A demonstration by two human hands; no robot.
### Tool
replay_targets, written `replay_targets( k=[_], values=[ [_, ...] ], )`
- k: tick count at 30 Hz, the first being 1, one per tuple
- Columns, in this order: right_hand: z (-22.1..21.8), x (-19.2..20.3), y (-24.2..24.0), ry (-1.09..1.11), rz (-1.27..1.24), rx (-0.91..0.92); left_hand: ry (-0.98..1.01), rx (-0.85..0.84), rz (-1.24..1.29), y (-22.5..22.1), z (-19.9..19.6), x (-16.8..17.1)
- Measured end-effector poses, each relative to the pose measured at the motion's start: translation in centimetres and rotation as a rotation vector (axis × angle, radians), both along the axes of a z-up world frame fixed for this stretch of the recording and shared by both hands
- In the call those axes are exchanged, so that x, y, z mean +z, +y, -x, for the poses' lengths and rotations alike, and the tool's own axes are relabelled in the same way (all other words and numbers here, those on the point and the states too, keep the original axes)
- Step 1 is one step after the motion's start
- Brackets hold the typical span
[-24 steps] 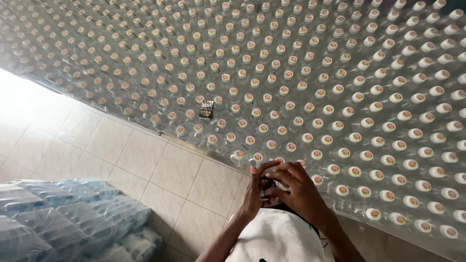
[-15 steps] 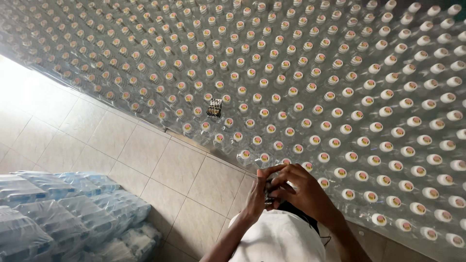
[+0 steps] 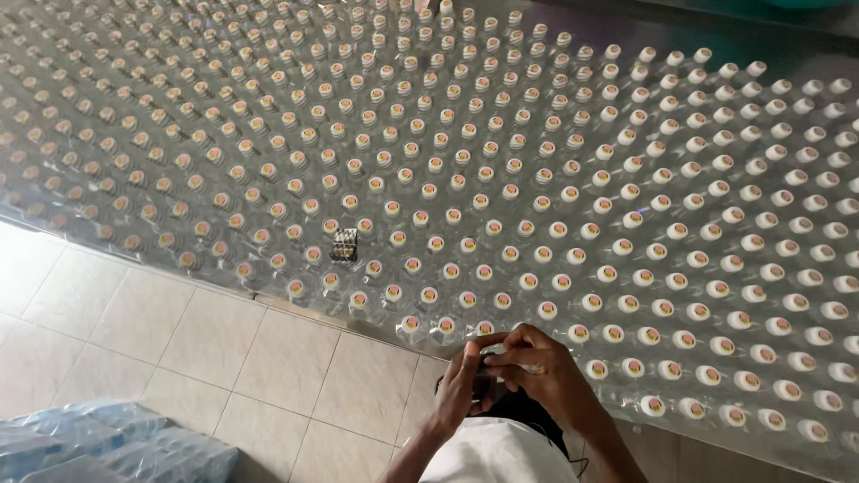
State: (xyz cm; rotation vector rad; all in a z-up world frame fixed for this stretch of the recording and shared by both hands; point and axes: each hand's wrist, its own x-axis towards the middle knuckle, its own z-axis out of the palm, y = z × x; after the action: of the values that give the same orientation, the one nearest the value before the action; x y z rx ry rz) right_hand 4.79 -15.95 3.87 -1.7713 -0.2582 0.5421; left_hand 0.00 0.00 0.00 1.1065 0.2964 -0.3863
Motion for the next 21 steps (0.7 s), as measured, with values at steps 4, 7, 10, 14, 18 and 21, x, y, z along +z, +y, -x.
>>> replay_targets(
  k=[4, 7, 10, 14, 18, 21],
  values=[
    [-0.1, -1.7, -1.4, -0.311, 0.136, 0.13, -0.023, -0.103, -0.013, 0.1, -0.3, 0.1],
    [-0.1, -1.4, -1.4, -0.455, 0.139, 0.094, -0.107, -0.149, 0.068, 0.0, -0.7, -0.3],
    [0.0, -0.6, -1.2, -0.331, 0.115, -0.079, -0.144, -0.192, 0.188, 0.3, -0.9, 0.8],
    [-0.2, -0.9, -1.0, -0.145, 0.061, -0.203, -0.213, -0.121, 0.185, 0.3, -0.7, -0.7],
    [-0.6, 0.4, -0.3, 0.015, 0.076, -0.297, -0.192, 0.021, 0.129, 1.0, -0.3, 0.9],
    [-0.9, -1.0, -0.3, -0.019, 0.118, -0.226, -0.1, 0.171, 0.193, 1.4, -0.1, -2.0]
  ],
)
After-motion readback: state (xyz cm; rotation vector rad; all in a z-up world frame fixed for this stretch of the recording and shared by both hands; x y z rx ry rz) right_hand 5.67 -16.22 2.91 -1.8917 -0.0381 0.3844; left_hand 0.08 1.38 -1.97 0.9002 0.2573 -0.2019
